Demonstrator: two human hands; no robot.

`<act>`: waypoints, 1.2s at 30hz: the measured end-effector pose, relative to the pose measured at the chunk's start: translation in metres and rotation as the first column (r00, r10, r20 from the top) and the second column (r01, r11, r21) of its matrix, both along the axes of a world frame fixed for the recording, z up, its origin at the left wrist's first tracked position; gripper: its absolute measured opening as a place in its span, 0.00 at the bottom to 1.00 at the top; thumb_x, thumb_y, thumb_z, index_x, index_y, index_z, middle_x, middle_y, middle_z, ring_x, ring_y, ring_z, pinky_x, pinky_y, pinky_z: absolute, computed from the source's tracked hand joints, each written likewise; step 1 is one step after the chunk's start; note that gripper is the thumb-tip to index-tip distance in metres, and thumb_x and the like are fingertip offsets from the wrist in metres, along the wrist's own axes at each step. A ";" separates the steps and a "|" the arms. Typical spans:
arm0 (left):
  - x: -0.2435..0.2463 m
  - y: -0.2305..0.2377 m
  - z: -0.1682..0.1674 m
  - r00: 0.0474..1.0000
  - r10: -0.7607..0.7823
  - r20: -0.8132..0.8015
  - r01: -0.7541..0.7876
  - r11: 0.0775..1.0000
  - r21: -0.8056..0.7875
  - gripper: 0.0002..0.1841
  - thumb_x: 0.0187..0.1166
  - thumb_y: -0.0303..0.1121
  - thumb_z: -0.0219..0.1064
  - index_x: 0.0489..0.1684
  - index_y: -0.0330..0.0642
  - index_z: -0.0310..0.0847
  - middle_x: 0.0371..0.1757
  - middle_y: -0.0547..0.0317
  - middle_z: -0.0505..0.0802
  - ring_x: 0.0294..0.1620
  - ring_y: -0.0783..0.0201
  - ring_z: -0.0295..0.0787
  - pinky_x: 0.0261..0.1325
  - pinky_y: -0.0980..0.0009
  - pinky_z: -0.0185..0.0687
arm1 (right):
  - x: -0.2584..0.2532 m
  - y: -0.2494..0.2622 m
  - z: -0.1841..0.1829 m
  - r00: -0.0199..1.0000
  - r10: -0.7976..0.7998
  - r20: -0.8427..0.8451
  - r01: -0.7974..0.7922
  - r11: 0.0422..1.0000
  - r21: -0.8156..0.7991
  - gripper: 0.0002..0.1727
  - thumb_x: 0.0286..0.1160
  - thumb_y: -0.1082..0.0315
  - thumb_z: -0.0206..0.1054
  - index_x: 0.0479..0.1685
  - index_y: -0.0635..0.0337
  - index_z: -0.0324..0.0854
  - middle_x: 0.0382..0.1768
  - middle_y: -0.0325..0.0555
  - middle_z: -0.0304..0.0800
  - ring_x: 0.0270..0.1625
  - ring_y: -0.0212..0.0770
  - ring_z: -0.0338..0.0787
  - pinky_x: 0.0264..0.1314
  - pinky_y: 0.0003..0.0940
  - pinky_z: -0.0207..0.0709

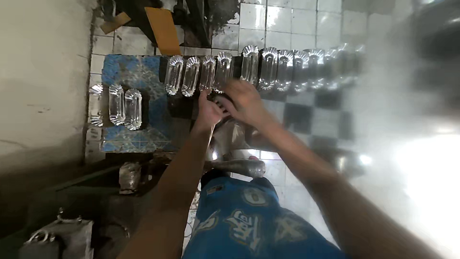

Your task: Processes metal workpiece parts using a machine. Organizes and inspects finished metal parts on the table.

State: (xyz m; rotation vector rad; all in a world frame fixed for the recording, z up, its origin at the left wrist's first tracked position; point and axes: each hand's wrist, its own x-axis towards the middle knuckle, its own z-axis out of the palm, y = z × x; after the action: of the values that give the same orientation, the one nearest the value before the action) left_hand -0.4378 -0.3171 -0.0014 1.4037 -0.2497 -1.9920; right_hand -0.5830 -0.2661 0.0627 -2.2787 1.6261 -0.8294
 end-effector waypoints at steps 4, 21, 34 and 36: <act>-0.003 -0.010 -0.021 0.993 0.023 -0.118 -0.029 0.998 -0.049 0.35 0.84 0.62 0.32 0.80 0.52 0.67 0.82 0.52 0.76 0.83 0.45 0.70 0.72 0.30 0.70 | 0.025 -0.099 -0.042 0.950 0.085 -0.299 0.033 0.929 0.369 0.50 0.69 0.24 0.62 0.83 0.53 0.73 0.88 0.54 0.65 0.92 0.63 0.58 0.91 0.77 0.29; -0.020 -0.063 -0.041 0.924 -0.313 -0.219 0.245 0.925 -0.289 0.47 0.79 0.76 0.18 0.92 0.61 0.56 0.86 0.62 0.75 0.84 0.58 0.71 0.80 0.48 0.73 | 0.038 -0.097 -0.052 0.922 -0.171 -0.348 0.342 0.780 0.524 0.36 0.82 0.53 0.65 0.91 0.45 0.64 0.98 0.48 0.35 0.96 0.68 0.41 0.88 0.83 0.30; 0.130 0.149 0.010 -0.099 -0.199 0.975 0.986 0.113 0.123 0.65 0.37 0.76 0.82 0.79 0.36 0.71 0.90 0.27 0.59 0.91 0.29 0.51 0.88 0.36 0.56 | 0.002 0.080 -0.061 0.901 0.422 -0.101 -0.324 0.809 0.490 0.56 0.42 0.40 0.89 0.81 0.48 0.72 0.96 0.50 0.45 0.96 0.63 0.43 0.91 0.69 0.47; 0.116 0.156 -0.005 -0.117 -0.151 0.981 0.973 0.178 0.144 0.54 0.43 0.60 0.90 0.75 0.40 0.74 0.84 0.32 0.70 0.83 0.33 0.68 0.77 0.37 0.74 | 0.016 0.066 -0.070 0.839 0.505 -0.203 -0.321 0.760 0.566 0.60 0.39 0.51 0.93 0.85 0.48 0.66 0.92 0.57 0.53 0.90 0.70 0.57 0.80 0.73 0.62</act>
State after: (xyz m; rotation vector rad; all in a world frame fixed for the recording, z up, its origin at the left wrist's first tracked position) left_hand -0.3216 -0.1608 -0.0062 1.7244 -2.6238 -0.8607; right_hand -0.5668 -0.1999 -0.0078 -2.3093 1.1576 0.1244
